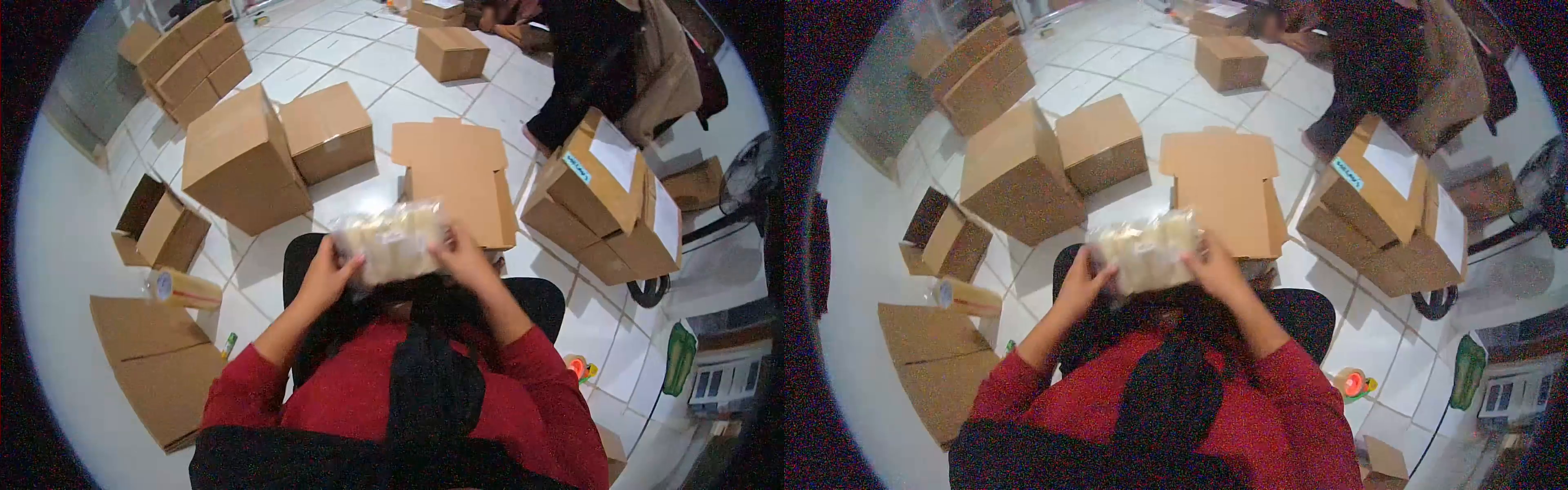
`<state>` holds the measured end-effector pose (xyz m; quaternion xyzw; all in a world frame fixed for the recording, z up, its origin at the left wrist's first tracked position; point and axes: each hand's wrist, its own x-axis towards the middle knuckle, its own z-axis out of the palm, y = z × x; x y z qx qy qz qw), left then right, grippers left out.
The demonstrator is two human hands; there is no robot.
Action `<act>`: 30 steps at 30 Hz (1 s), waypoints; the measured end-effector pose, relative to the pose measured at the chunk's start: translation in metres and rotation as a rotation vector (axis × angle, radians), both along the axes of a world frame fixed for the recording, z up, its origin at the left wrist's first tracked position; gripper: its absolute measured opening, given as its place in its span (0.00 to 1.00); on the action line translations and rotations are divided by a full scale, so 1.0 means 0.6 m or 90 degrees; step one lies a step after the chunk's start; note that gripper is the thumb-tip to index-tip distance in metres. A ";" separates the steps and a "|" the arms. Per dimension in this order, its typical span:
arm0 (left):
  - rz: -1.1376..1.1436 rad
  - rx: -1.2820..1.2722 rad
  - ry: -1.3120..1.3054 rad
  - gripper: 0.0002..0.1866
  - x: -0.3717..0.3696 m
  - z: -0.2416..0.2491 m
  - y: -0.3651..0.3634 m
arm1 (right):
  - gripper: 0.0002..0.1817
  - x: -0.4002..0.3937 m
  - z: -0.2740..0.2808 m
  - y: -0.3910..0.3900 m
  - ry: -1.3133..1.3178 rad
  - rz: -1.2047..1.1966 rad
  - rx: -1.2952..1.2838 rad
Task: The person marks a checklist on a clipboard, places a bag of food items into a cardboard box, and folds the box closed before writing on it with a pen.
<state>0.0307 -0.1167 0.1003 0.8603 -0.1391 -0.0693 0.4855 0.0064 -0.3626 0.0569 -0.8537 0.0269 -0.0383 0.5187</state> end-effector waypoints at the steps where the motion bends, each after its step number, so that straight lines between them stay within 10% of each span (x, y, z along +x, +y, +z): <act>1: -0.030 -0.031 0.046 0.26 0.029 0.008 -0.037 | 0.25 0.006 0.026 -0.031 0.017 -0.065 0.020; 5: -0.085 -0.093 0.071 0.26 0.121 -0.012 -0.182 | 0.25 0.030 0.101 -0.121 0.125 -0.211 -0.089; 12: -0.266 0.416 0.042 0.23 0.155 -0.014 -0.237 | 0.17 0.044 0.040 -0.156 0.265 -0.181 -0.355; 18: 0.034 0.090 0.003 0.38 0.166 -0.135 -0.194 | 0.22 0.044 -0.013 -0.256 -0.016 -0.291 -0.284; 21: -0.112 -0.058 0.376 0.51 0.155 -0.109 -0.203 | 0.29 0.042 -0.060 -0.273 0.202 -0.216 0.179; 25: -0.076 -0.209 0.155 0.29 0.149 -0.289 -0.233 | 0.27 0.045 -0.108 -0.254 0.181 -0.146 0.143; 30: -0.004 -0.203 0.126 0.21 0.125 -0.208 -0.203 | 0.27 0.019 -0.062 -0.220 0.192 -0.099 0.320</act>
